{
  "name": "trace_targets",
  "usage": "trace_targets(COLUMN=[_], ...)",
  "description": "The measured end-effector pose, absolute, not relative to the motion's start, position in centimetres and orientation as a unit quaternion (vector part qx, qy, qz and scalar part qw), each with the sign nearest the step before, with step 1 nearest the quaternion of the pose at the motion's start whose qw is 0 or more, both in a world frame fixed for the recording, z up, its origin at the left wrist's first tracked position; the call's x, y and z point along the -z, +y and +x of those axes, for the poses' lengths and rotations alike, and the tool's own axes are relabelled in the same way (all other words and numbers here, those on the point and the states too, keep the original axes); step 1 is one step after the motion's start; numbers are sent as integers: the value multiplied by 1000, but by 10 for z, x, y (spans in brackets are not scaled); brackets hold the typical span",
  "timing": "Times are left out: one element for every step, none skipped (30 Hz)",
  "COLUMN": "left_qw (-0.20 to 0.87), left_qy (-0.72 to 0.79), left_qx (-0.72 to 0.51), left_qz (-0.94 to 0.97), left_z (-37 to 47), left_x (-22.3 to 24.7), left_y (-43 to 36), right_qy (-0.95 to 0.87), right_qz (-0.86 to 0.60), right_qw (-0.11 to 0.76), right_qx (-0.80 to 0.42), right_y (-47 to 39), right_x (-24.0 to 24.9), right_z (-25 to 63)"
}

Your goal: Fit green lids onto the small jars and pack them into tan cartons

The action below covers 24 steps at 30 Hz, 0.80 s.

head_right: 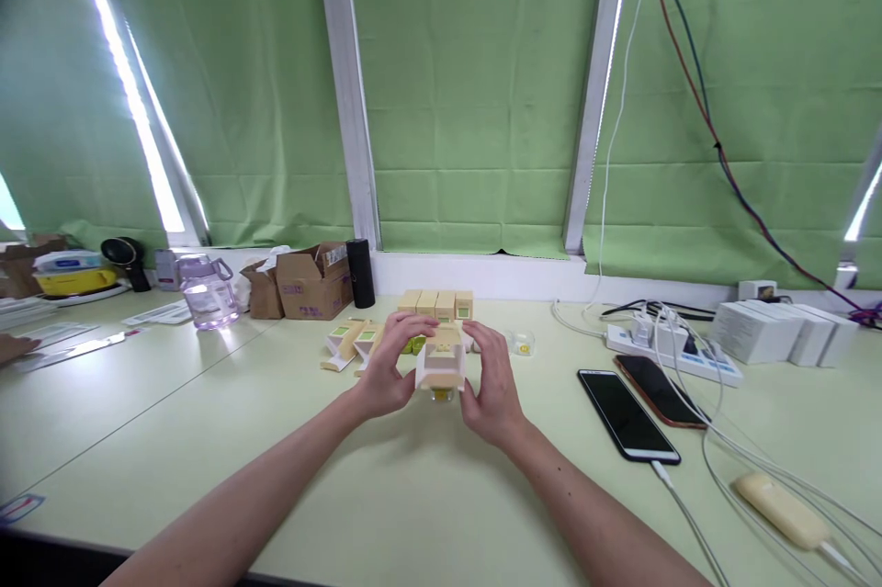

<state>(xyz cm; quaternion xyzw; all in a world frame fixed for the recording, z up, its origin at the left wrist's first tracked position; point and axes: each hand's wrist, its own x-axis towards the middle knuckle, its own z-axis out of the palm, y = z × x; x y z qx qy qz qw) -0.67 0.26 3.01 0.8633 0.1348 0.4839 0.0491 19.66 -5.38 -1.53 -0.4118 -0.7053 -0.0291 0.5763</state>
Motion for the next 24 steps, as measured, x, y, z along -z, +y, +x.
trace_targets(left_qw=[14,-20,-52,-80,-104,-125,-141,-153,-161,-167,-172,-177,-182,-184,-186,-184,-181,-178,-173,-166,-154,-136,-111,-83], left_qy=[136,143,153,161,165,165,163,160,156,152,147,143,140,141,144,149,153,157,158,159,158,157,155,152], left_qx=[-491,-497,-500,-500,-499,-497,-496,-495,-496,-497,-498,-498,-498,-496,-493,-489,-486,-486,-489,-496,-504,-513,-522,-528], left_qz=[860,856,851,847,845,843,841,840,839,838,837,837,836,837,838,840,841,841,840,837,835,833,831,831], left_z=[-7,-8,-8,-9,-10,-10,-11,-11,-11,-11,-11,-11,-11,-11,-11,-12,-11,-11,-11,-10,-9,-9,-8,-7], left_x=[-29,-27,-24,-21,-18,-15,-13,-10,-9,-7,-6,-5,-5,-4,-3,-3,-3,-3,-3,-4,-5,-7,-9,-12], left_y=[3,4,5,6,8,9,11,12,13,13,14,14,15,15,15,15,15,15,15,14,13,12,11,9], right_qy=[-702,-698,-692,-683,-672,-659,-647,-637,-633,-628,-626,-626,-627,-629,-632,-634,-635,-636,-636,-637,-638,-638,-640,-641], right_qz=[-417,-430,-450,-474,-496,-517,-536,-553,-565,-577,-585,-587,-587,-586,-584,-582,-582,-584,-586,-586,-585,-584,-582,-582], right_qw=[577,573,564,555,550,545,540,533,522,513,505,501,499,498,498,497,495,493,491,491,491,493,494,496], right_qx=[34,32,21,5,-12,-31,-51,-66,-80,-94,-105,-111,-115,-115,-113,-111,-110,-109,-107,-105,-100,-93,-84,-74], right_y=[-51,-49,-45,-42,-38,-35,-31,-28,-25,-23,-22,-21,-20,-20,-20,-20,-21,-21,-22,-22,-23,-23,-23,-24], right_x=[17,20,23,27,31,35,40,44,47,51,53,56,57,58,58,58,58,58,58,57,57,56,55,55], right_z=[198,199,201,203,205,207,208,209,210,211,212,212,212,211,211,211,210,210,210,210,210,209,209,209])
